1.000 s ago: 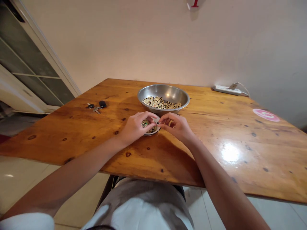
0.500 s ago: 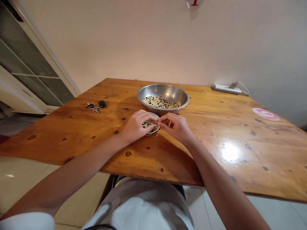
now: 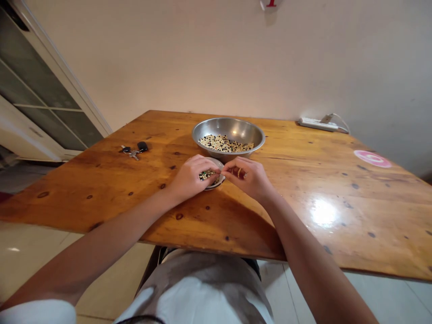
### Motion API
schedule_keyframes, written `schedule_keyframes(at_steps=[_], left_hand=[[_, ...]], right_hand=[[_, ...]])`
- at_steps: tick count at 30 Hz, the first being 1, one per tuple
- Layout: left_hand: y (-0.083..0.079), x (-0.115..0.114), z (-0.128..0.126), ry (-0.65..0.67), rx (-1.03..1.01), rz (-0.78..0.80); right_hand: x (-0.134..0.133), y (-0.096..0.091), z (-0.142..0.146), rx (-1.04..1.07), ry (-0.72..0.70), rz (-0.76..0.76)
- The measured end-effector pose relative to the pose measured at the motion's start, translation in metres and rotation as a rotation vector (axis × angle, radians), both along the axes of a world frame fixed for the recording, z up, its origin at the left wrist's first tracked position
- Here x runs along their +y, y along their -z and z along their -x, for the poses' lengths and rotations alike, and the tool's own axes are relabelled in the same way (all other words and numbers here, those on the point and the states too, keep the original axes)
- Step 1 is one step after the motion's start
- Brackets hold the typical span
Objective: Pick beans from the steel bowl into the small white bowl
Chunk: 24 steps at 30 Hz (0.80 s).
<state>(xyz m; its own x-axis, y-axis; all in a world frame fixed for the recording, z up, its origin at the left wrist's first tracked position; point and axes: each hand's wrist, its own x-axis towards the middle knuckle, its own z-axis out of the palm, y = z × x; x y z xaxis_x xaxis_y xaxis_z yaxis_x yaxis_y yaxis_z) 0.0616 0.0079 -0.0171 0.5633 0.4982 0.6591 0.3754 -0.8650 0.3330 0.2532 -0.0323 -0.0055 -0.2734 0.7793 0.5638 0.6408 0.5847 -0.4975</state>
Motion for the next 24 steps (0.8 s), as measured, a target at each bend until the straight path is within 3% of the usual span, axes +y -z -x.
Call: schedule_keyframes(at_steps=[4, 7, 10, 13, 24], left_hand=[[0.0, -0.001, 0.0, -0.03, 0.007, -0.001], [0.0, -0.001, 0.001, -0.051, 0.01, 0.001], [0.0, -0.002, 0.001, -0.062, 0.017, 0.016], [-0.001, -0.003, 0.001, -0.069, 0.02, 0.024], [0.001, -0.002, 0.001, -0.062, 0.023, 0.039]], right_hand=[[0.002, -0.002, -0.005, -0.004, 0.014, 0.014], [0.006, -0.003, -0.021, -0.105, 0.139, 0.058], [0.01, -0.003, -0.042, -0.313, 0.223, 0.281], [0.011, -0.001, -0.054, -0.367, 0.177, 0.483], [0.013, 0.006, -0.045, -0.453, 0.145, 0.424]])
